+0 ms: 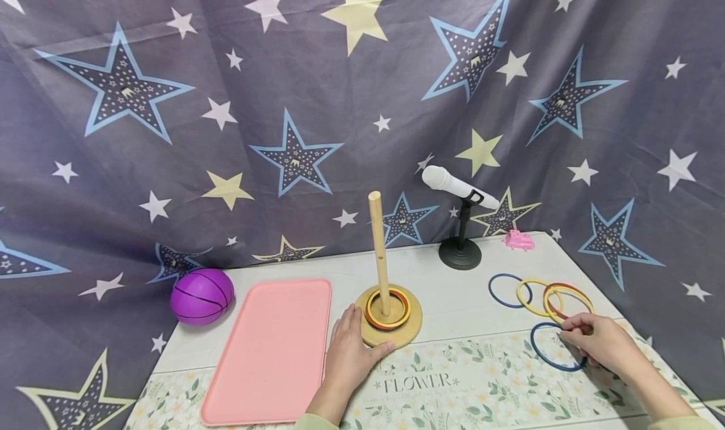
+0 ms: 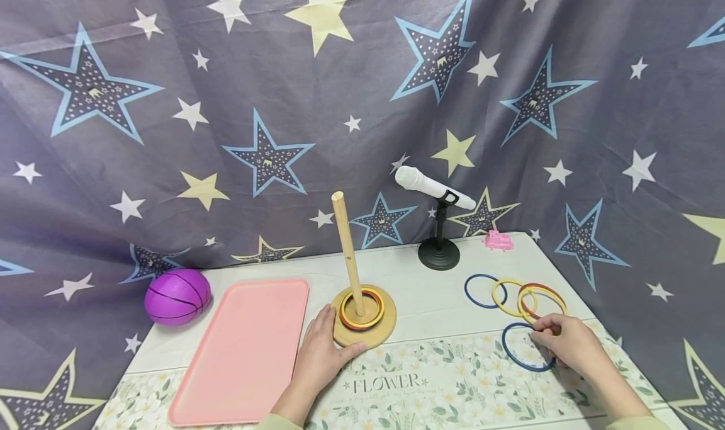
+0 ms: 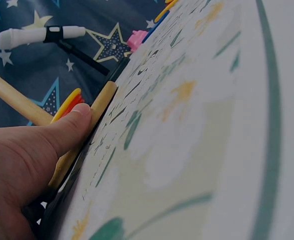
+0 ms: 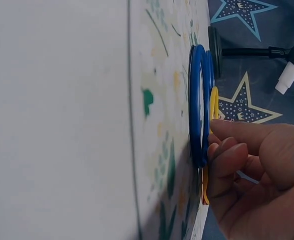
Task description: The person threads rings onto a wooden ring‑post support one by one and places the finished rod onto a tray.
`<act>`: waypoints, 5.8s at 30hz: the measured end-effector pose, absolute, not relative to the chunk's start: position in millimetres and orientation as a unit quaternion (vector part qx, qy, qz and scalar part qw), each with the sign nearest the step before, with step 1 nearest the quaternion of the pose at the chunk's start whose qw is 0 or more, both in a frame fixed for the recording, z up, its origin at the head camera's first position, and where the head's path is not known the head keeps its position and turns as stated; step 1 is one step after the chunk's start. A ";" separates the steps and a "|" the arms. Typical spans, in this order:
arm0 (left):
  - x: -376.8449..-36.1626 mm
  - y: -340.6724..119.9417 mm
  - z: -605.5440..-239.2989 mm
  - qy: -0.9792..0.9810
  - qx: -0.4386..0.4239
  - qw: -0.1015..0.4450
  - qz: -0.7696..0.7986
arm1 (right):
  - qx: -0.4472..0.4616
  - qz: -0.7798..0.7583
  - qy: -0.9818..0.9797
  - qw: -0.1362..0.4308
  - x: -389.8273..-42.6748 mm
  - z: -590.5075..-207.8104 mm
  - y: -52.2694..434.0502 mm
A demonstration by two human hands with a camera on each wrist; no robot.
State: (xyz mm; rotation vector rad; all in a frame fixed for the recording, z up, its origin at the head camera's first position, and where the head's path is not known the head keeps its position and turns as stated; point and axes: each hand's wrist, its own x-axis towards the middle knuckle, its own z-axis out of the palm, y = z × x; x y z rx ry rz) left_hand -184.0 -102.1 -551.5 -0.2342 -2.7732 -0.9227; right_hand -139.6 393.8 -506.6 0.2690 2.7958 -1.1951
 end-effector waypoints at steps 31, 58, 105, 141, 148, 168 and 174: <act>-185.6 -101.5 -553.3 -0.940 -0.076 0.099 -0.317 | 0.089 -0.369 0.925 0.029 -138.4 -508.9 394.2; -182.2 -100.6 -548.7 -0.938 -0.078 0.103 -0.321 | 0.112 -0.360 0.926 0.030 -137.1 -514.5 397.3; -181.5 -101.2 -553.8 -0.938 -0.077 0.103 -0.322 | 0.005 -0.531 0.845 -0.067 -179.4 -412.8 286.8; -181.0 -100.3 -549.8 -0.937 -0.081 0.109 -0.322 | -0.145 -0.694 0.692 -0.133 -216.4 -308.3 176.6; -180.5 -100.7 -549.0 -0.936 -0.084 0.108 -0.324 | -0.144 -0.718 0.666 -0.145 -225.7 -306.4 153.3; -179.0 -100.3 -548.6 -0.935 -0.084 0.115 -0.325 | -0.123 -0.743 0.639 -0.156 -237.5 -319.8 116.1; -181.3 -100.3 -550.0 -0.935 -0.082 0.106 -0.328 | -0.105 -0.741 0.647 -0.143 -240.8 -329.5 114.5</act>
